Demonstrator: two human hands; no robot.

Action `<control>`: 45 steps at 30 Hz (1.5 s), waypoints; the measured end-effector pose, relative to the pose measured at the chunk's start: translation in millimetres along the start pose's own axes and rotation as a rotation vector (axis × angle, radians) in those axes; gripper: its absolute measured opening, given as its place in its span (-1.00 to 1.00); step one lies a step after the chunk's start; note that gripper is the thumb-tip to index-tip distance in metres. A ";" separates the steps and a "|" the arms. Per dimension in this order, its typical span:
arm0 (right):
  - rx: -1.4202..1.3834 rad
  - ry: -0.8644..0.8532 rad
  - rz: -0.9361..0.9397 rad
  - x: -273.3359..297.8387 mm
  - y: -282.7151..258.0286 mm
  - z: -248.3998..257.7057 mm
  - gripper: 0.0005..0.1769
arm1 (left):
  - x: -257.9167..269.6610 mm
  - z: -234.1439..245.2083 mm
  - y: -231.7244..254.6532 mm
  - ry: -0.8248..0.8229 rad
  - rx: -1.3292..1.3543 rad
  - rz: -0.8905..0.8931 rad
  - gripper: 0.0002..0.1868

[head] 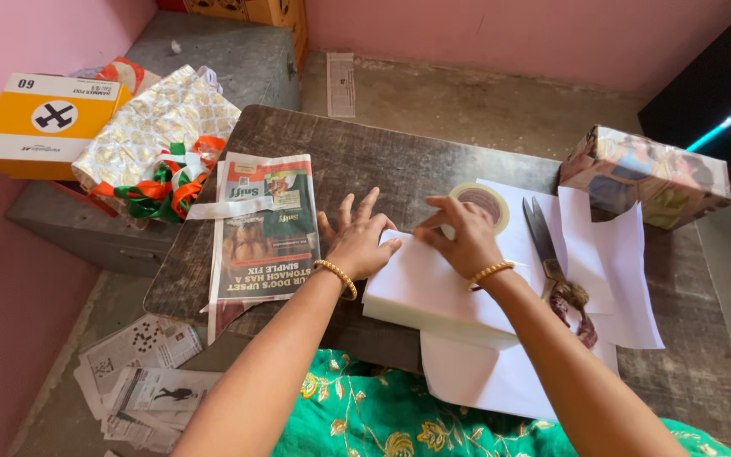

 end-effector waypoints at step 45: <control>0.223 0.122 -0.113 101.1 17.6 41.7 -0.65 | 35.4 -30.2 81.1 0.602 -0.661 -0.573 -0.37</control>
Point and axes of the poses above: each hand's wrist, its own x-axis away from the middle knuckle, its own z-axis out of the back of the hand, y = z × x, the point moved 5 cm from there along -x, towards the middle knuckle, and after that the axes turned 4 degrees about -y, right-handed, at the moved point
